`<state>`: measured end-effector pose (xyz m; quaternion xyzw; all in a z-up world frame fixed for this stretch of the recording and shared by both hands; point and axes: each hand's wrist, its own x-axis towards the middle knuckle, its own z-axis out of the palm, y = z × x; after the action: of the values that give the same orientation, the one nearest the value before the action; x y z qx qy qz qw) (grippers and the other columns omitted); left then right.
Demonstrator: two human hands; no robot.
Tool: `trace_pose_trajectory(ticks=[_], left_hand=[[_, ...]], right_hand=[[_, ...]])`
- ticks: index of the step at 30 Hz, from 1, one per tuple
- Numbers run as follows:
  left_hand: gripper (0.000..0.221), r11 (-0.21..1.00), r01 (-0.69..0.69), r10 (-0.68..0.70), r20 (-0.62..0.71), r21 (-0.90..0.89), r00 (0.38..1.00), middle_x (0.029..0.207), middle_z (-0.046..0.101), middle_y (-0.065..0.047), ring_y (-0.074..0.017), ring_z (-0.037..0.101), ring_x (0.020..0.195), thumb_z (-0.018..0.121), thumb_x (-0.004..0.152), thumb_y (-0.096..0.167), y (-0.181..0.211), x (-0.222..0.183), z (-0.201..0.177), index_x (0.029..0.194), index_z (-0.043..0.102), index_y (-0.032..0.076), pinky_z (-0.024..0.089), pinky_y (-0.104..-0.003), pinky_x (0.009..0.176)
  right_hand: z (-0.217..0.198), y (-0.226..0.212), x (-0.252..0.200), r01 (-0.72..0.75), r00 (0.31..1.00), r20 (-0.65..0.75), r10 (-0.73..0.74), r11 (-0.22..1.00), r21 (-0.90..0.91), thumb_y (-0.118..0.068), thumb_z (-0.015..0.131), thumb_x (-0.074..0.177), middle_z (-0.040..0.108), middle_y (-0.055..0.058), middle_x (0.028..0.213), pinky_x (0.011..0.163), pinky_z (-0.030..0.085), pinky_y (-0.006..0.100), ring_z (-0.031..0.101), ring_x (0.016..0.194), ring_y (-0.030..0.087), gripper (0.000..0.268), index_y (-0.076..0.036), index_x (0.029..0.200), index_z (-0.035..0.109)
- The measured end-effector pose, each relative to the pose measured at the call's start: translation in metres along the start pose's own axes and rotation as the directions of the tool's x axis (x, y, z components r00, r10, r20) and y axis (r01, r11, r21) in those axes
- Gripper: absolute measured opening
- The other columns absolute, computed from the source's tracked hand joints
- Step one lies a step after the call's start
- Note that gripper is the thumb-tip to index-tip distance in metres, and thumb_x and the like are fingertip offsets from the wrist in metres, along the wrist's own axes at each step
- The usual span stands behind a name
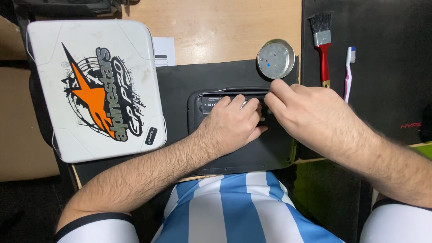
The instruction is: The person is using a screwdriver to fasten screws into the bottom panel of a laptop.
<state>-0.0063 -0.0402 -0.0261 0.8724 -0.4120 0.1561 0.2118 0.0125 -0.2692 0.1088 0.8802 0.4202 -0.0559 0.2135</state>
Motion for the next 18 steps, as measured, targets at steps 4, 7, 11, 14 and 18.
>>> trace_pose_trajectory(ticks=[4,7,11,14,18], left_hand=[[0.044,1.0,0.002,-0.003,0.006,0.026,1.0,0.102,0.066,0.001,-0.0241,0.066,0.089,0.098,0.1,0.062,0.0,0.0,0.0,0.1,0.085,0.019,0.05,-0.041,0.067],[0.043,1.0,0.003,-0.003,-0.004,-0.008,1.0,0.103,0.067,0.0,-0.026,0.067,0.089,0.098,0.103,0.06,0.0,0.0,0.002,0.096,0.082,0.02,0.051,-0.042,0.068],[0.045,1.0,0.004,-0.004,0.008,0.016,1.0,0.103,0.066,0.0,-0.0246,0.065,0.088,0.099,0.1,0.062,0.0,0.001,-0.002,0.099,0.084,0.02,0.049,-0.041,0.067],[0.044,1.0,0.005,-0.005,0.006,0.018,1.0,0.103,0.066,0.001,-0.0246,0.066,0.089,0.098,0.101,0.062,0.0,0.0,-0.001,0.099,0.083,0.02,0.05,-0.041,0.068],[0.044,1.0,0.005,-0.005,0.001,0.007,1.0,0.106,0.069,0.0,-0.0252,0.066,0.089,0.098,0.101,0.062,0.0,0.001,-0.001,0.098,0.085,0.021,0.049,-0.042,0.068]], right_hand=[[0.018,-0.006,-0.002,-0.019,0.998,-0.06,0.019,1.0,-0.007,-0.003,0.081,0.105,0.055,-0.003,0.088,0.055,0.052,0.036,0.059,0.066,0.015,0.037,-0.025,0.086,0.058],[0.017,-0.006,-0.002,-0.133,0.991,0.02,0.132,0.989,0.061,-0.047,0.07,0.135,0.061,-0.005,0.081,0.045,0.051,0.04,0.066,0.058,0.019,0.049,-0.025,0.092,0.062],[0.01,-0.003,-0.003,0.0,0.999,0.033,-0.002,0.999,0.049,-0.001,0.082,0.1,0.055,-0.001,0.098,0.051,0.056,0.036,0.063,0.067,0.014,0.029,-0.021,0.101,0.061],[0.024,-0.009,-0.004,-0.083,0.997,0.011,0.082,0.994,0.066,-0.023,0.078,0.117,0.059,-0.004,0.086,0.051,0.055,0.038,0.065,0.065,0.018,0.03,-0.024,0.091,0.062],[0.003,-0.002,-0.001,-0.029,0.999,0.046,0.024,0.993,0.112,-0.002,0.083,0.099,0.055,0.0,0.107,0.044,0.055,0.035,0.064,0.066,0.013,0.029,-0.018,0.109,0.061]])
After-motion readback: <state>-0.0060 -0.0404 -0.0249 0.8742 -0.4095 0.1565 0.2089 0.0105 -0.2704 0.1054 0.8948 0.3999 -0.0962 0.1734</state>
